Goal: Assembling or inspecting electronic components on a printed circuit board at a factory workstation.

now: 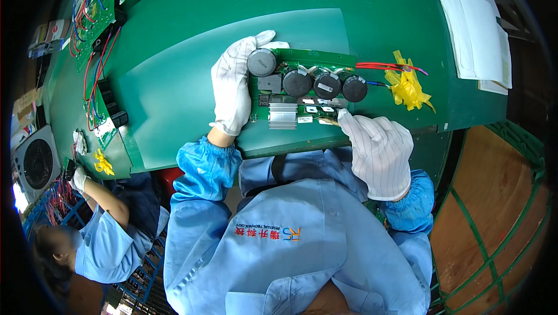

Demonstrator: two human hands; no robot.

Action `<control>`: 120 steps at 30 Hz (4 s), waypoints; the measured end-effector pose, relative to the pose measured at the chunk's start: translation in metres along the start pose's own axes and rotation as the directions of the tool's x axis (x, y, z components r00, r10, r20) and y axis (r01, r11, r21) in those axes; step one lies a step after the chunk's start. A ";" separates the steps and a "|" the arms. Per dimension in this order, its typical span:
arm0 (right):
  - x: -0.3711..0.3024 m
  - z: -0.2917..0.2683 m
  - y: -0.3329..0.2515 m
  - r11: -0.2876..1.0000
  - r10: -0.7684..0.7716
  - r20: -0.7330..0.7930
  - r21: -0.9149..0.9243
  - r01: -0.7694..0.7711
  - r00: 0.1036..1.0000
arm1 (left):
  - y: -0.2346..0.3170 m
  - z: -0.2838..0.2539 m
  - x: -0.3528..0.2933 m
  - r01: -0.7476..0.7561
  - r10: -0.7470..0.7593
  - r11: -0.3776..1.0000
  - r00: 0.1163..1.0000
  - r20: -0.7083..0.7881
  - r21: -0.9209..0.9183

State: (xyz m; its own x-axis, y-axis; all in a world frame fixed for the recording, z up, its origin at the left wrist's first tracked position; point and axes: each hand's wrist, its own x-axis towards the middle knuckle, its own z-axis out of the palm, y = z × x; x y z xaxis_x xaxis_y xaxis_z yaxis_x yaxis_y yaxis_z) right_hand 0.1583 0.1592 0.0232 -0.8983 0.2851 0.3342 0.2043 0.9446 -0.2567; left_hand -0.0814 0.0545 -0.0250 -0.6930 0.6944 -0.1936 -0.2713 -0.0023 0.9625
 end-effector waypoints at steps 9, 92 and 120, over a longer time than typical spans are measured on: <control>0.004 -0.007 -0.008 0.997 -0.006 0.147 0.080 -0.006 0.989 | 0.000 0.001 -0.001 0.002 -0.002 1.000 0.999 -0.032 -0.011; -0.028 -0.026 0.009 0.361 0.766 0.294 0.539 -0.761 0.572 | 0.001 -0.005 0.003 -0.029 0.028 0.987 1.000 0.009 0.155; -0.066 -0.014 0.020 0.068 0.897 0.132 0.902 -0.426 0.422 | 0.115 0.042 -0.019 -0.758 0.662 0.282 0.598 0.453 0.588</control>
State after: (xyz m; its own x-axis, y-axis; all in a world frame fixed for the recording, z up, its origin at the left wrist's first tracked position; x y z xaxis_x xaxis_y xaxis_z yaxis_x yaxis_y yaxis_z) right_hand 0.2265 0.1618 0.0085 -0.2471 0.9462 -0.2088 0.0461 -0.2037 -0.9779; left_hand -0.0718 0.0712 0.0977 -0.2912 0.7394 0.6070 0.8417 -0.1035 0.5299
